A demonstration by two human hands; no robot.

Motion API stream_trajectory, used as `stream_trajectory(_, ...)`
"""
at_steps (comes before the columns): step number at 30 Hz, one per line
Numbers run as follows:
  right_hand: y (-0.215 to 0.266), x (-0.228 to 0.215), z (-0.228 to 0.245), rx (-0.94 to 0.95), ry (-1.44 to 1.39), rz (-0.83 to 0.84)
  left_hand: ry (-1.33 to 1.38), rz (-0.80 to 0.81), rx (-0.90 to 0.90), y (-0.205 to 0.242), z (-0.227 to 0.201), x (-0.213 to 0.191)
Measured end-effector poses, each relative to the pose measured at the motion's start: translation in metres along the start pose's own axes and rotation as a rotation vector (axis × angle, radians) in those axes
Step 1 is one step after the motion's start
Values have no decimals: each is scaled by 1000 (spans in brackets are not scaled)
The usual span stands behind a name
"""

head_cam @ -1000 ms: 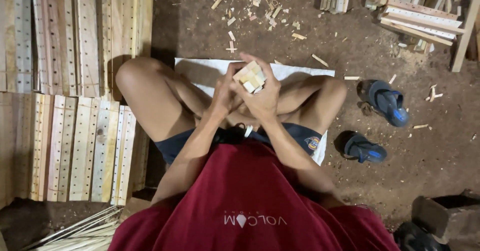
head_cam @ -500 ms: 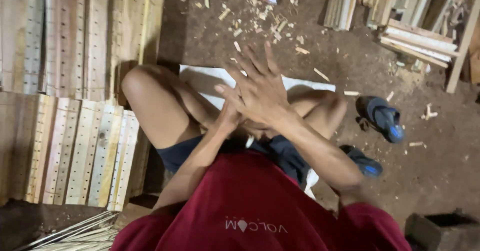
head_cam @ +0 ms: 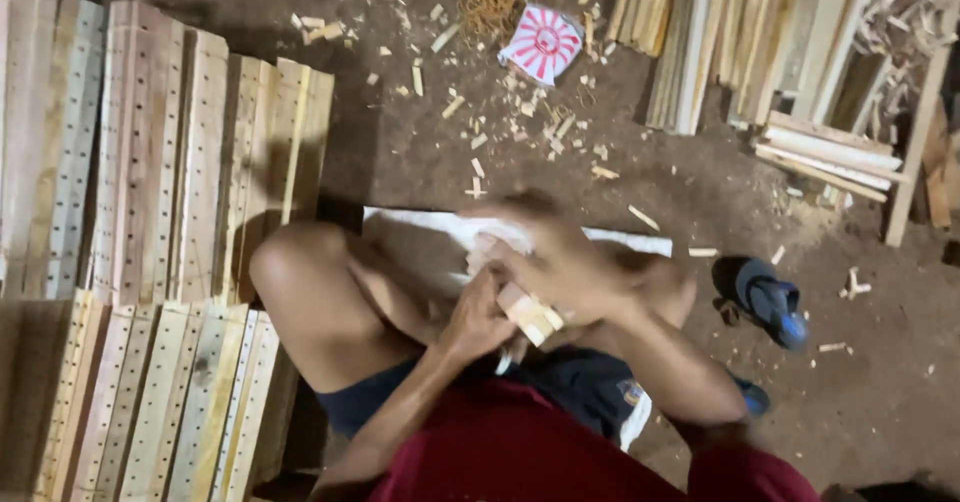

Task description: The person sits cross-legged on the floor and assembles small wooden blocks into a cube, fitting pieces together by hand on their lap. They occasionally reach to the pile of wooden slats beside them to pick up additional blocks and press the assembled cube together.

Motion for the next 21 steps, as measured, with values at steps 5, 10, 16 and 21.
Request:
stream_trajectory(5, -81, 57, -166, 312, -296, -111, 25, 26, 118, -7, -14, 4)
stream_trajectory(10, -188, 174, -276, 380, -22, 48, -147, 65, 16, -30, -30, 1)
stream_trajectory(16, -286, 228, -288, 146, 384, -198, -98, 79, -43, -41, -37, -4)
stream_trajectory(21, -316, 252, -290, 134, 580, -86, -138, 106, -55, -14, -8, 3)
Point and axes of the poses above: each hand's wrist, its own y-axis away from the middle knuckle, its own x-axis out of the palm, z = x × y, the point moved 9 cm from there along -y, towards the middle knuckle, and after that the axes turned 10 degrees about y, right-handed, at the moved point
